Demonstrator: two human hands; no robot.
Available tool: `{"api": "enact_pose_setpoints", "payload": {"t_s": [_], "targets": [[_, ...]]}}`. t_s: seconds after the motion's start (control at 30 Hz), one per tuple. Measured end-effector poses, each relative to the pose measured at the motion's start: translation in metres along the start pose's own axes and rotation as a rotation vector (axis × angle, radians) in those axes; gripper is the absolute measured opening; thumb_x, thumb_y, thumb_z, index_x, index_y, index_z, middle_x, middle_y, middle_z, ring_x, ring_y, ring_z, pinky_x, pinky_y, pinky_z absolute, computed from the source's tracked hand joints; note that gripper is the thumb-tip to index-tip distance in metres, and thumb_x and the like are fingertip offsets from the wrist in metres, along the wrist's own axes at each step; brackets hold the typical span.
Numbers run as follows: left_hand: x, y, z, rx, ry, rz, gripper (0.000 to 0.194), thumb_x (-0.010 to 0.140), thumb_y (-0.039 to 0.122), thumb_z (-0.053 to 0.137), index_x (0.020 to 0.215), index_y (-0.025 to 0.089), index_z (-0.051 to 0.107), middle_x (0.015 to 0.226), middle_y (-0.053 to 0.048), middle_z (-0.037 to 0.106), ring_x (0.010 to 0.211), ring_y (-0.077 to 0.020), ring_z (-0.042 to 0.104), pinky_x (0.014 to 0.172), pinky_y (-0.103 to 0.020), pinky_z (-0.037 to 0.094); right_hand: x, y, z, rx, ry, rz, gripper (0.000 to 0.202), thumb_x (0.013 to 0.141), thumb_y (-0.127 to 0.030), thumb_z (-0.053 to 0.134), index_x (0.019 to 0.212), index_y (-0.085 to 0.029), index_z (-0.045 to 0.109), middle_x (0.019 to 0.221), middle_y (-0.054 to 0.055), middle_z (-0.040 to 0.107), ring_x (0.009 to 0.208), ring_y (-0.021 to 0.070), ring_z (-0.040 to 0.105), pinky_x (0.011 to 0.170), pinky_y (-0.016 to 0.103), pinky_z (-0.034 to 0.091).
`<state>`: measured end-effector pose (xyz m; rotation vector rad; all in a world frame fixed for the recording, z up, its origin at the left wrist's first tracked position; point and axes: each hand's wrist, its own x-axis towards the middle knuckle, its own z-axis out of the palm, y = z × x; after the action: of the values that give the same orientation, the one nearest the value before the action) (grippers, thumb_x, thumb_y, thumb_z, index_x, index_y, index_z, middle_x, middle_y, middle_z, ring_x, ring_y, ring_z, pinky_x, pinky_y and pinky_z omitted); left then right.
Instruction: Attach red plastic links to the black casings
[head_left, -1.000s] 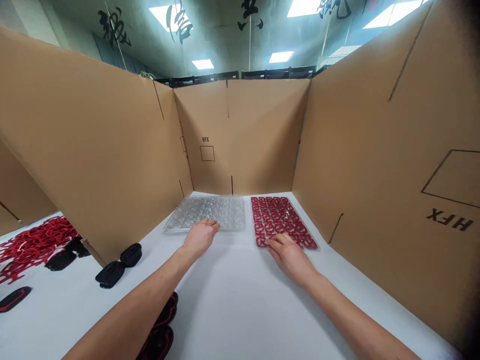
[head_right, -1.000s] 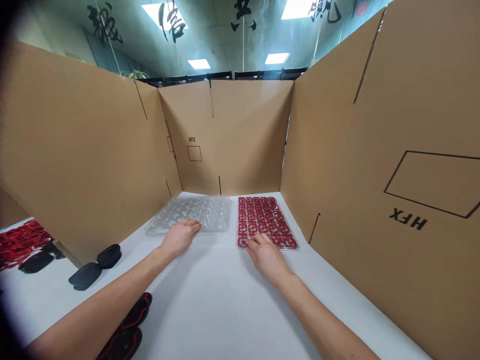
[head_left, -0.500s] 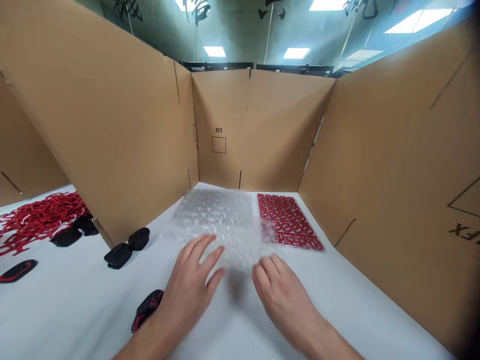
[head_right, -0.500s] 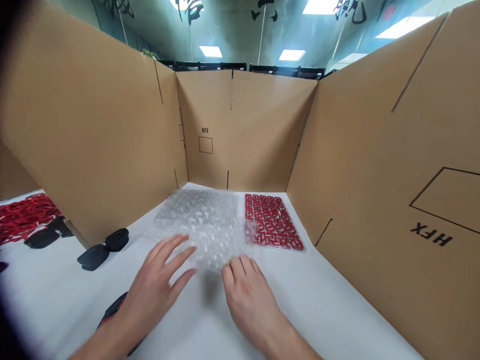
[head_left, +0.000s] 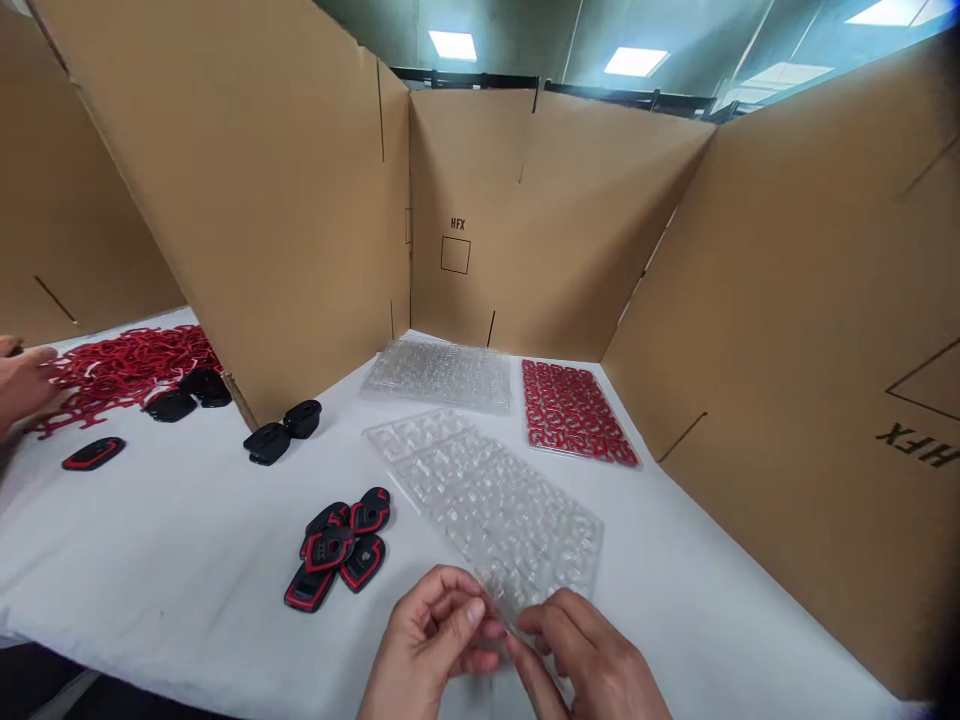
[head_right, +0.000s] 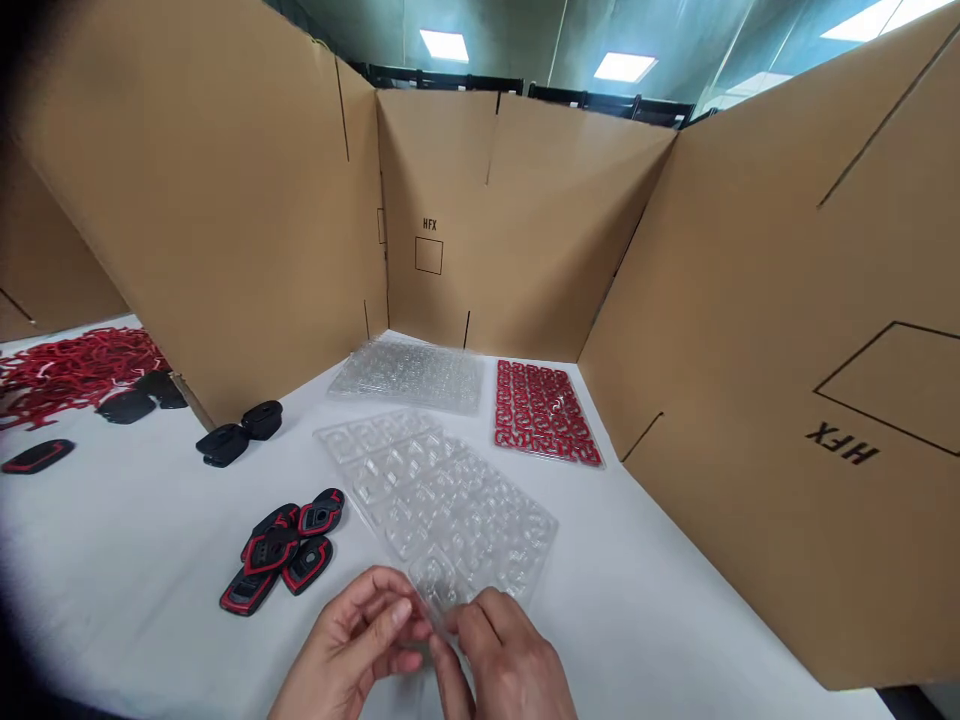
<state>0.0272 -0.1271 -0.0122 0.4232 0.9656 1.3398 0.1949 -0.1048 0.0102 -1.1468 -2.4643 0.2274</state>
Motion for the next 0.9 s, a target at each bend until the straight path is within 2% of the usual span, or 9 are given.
{"api": "enact_pose_setpoints", "payload": {"t_s": [0.17, 0.33, 0.57, 0.77, 0.9], "targets": [[-0.003, 0.004, 0.015, 0.017, -0.01, 0.138, 0.029, 0.064, 0.038, 0.084, 0.071, 0.017, 0.064, 0.069, -0.002, 0.066, 0.069, -0.0174, 0.064, 0.053, -0.023, 0.05, 0.005, -0.013, -0.024, 0.129, 0.001, 0.062, 0.018, 0.096, -0.021, 0.048, 0.089, -0.023, 0.064, 0.08, 0.003, 0.064, 0.07, 0.0155, 0.065, 0.063, 0.023, 0.051], [-0.009, 0.003, 0.019, -0.019, 0.002, 0.119, 0.027, 0.066, 0.038, 0.082, 0.072, 0.017, 0.067, 0.067, -0.002, 0.067, 0.068, -0.0171, 0.064, 0.057, -0.023, 0.051, 0.01, -0.018, -0.039, 0.163, -0.052, 0.145, 0.013, 0.091, -0.023, 0.056, 0.085, -0.023, 0.067, 0.078, 0.002, 0.066, 0.061, 0.0136, 0.062, 0.055, 0.023, 0.047], [-0.004, 0.001, 0.014, -0.042, -0.032, 0.094, 0.028, 0.067, 0.039, 0.081, 0.071, 0.017, 0.065, 0.069, -0.002, 0.064, 0.068, -0.0167, 0.062, 0.063, -0.026, 0.051, 0.023, -0.023, -0.038, 0.071, -0.067, 0.187, 0.009, 0.082, -0.017, 0.062, 0.074, -0.022, 0.065, 0.072, 0.001, 0.066, 0.062, 0.0157, 0.063, 0.056, 0.023, 0.045], [0.004, 0.002, 0.01, -0.009, -0.02, 0.077, 0.031, 0.067, 0.04, 0.08, 0.067, 0.017, 0.06, 0.064, 0.0, 0.059, 0.064, -0.0143, 0.055, 0.059, -0.025, 0.049, 0.033, -0.029, -0.032, -0.059, -0.131, 0.156, 0.015, 0.081, -0.017, 0.059, 0.067, -0.021, 0.062, 0.066, 0.0, 0.066, 0.057, 0.0151, 0.061, 0.054, 0.024, 0.037], [0.007, 0.005, 0.004, 0.021, -0.052, 0.047, 0.031, 0.065, 0.038, 0.081, 0.065, 0.017, 0.058, 0.062, 0.002, 0.055, 0.062, -0.0133, 0.053, 0.055, -0.024, 0.048, 0.039, -0.03, -0.028, -0.127, -0.175, 0.11, 0.014, 0.08, -0.016, 0.06, 0.068, -0.02, 0.062, 0.067, 0.002, 0.066, 0.061, 0.0177, 0.063, 0.055, 0.026, 0.034]]}}
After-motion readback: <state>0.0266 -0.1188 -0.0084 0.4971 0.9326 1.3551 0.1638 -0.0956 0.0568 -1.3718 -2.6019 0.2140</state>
